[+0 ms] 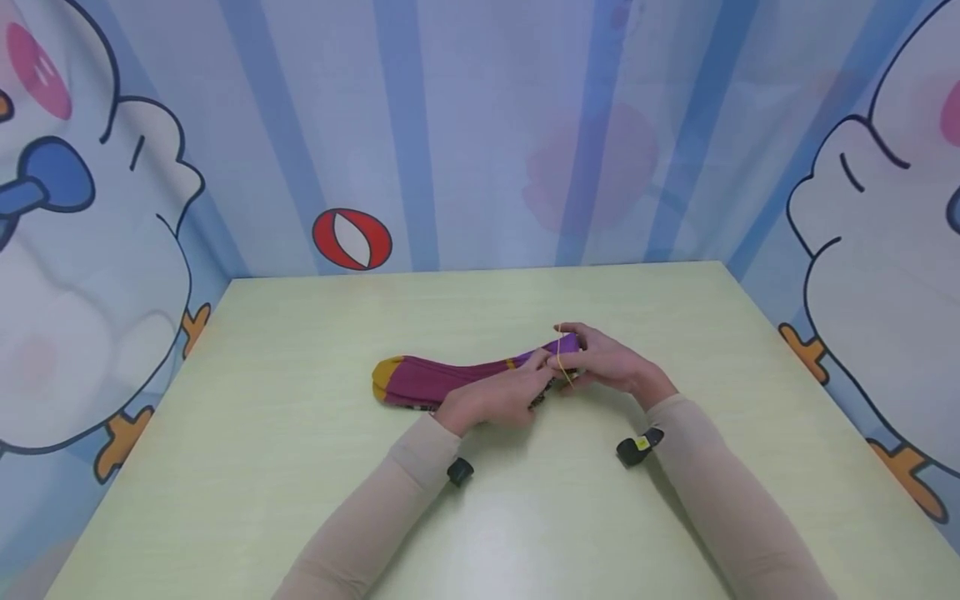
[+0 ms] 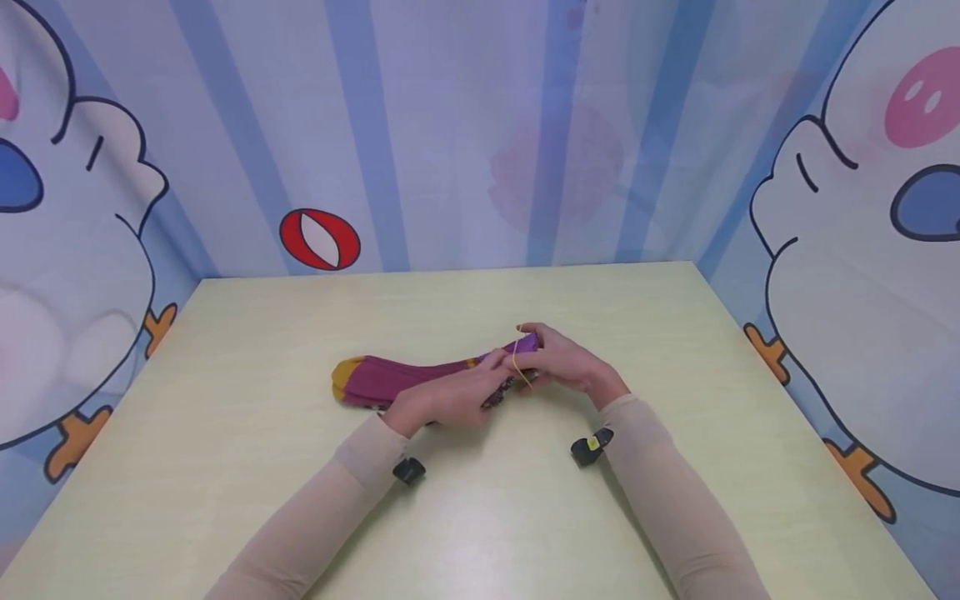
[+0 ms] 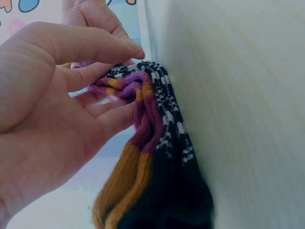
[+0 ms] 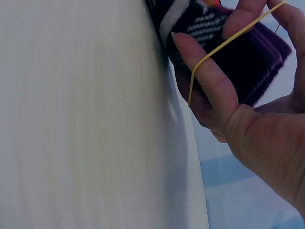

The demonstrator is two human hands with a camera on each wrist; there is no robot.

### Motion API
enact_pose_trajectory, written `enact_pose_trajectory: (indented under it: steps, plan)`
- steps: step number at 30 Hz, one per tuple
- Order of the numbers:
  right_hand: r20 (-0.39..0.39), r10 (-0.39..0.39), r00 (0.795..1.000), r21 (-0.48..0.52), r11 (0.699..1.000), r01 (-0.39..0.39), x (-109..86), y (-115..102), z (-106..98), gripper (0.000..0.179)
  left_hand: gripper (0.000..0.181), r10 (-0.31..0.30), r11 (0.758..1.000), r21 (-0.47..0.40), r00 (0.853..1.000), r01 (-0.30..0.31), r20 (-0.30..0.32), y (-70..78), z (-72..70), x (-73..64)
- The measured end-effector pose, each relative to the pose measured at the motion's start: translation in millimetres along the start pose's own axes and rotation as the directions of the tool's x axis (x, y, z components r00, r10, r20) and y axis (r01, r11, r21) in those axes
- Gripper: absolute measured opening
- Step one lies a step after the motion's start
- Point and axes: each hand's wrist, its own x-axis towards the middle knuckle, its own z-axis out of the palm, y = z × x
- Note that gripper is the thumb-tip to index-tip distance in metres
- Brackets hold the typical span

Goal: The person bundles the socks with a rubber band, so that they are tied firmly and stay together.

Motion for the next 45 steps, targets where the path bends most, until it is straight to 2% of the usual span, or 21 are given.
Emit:
enact_pose_trajectory:
  steps: [5,8,11,15,20,22,26,28,30,34,35,39,42,45]
  plan:
    - [-0.006,-0.017,1.0,0.022,1.0,0.017,1.3,-1,4,0.087,0.034,0.081,0.996,-0.039,0.996,-0.08,0.033,-7.9,-0.4,1.5]
    - [-0.015,-0.015,1.0,0.028,0.999,0.016,2.1,-1,4,0.087,0.025,0.088,0.991,-0.108,0.995,-0.083,0.044,-14.0,-1.8,1.4]
    - [-0.025,-0.01,1.0,0.012,1.0,0.01,2.0,0,5,0.091,0.024,0.084,0.983,-0.167,0.996,-0.079,0.021,-20.7,-2.2,0.6]
    - [-0.043,-0.015,0.999,-0.07,0.997,0.012,3.6,4,6,0.096,0.023,0.079,0.961,-0.264,0.997,-0.083,-0.026,-27.9,-1.4,0.5]
    - [-0.056,-0.047,0.997,-0.209,0.977,0.035,6.5,7,10,0.095,0.027,0.06,0.898,-0.434,0.997,-0.074,-0.046,-29.6,-1.4,0.9]
    - [-0.057,-0.058,0.997,-0.251,0.967,0.041,6.4,6,12,0.094,0.029,0.076,0.886,-0.455,0.996,-0.085,-0.038,-29.7,-1.5,0.9]
    - [-0.04,-0.083,0.996,-0.288,0.955,0.068,5.0,5,16,0.093,0.029,0.123,0.889,-0.442,0.992,-0.123,-0.028,-30.5,-1.3,1.0]
    - [-0.03,-0.095,0.995,-0.3,0.951,0.082,4.3,5,16,0.091,0.028,0.132,0.877,-0.464,0.991,-0.127,-0.022,-30.7,-1.3,0.5]
    - [-0.026,-0.106,0.994,-0.328,0.94,0.092,4.2,5,17,0.088,0.027,0.119,0.852,-0.511,0.993,-0.113,-0.022,-31.7,-1.5,0.0]
    - [-0.025,-0.12,0.992,-0.412,0.906,0.099,5.0,5,17,0.079,0.027,0.051,0.807,-0.587,0.998,-0.069,-0.048,-34.4,-1.2,0.5]
    - [-0.023,-0.122,0.992,-0.427,0.899,0.1,5.5,5,17,0.078,0.029,0.029,0.803,-0.593,0.998,-0.057,-0.056,-35.1,-1.1,0.7]
    - [-0.007,-0.122,0.993,-0.451,0.886,0.105,6.2,4,17,0.081,0.037,-0.002,0.828,-0.56,0.997,-0.043,-0.08,-36.1,-0.6,2.0]
    - [0.005,-0.114,0.993,-0.433,0.895,0.105,4.9,3,17,0.089,0.041,-0.002,0.866,-0.499,0.997,-0.039,-0.082,-35.6,-0.7,1.9]
    - [0.015,-0.108,0.994,-0.414,0.904,0.105,3.4,3,18,0.096,0.044,-0.008,0.889,-0.456,0.997,-0.028,-0.077,-34.4,-1.0,1.8]
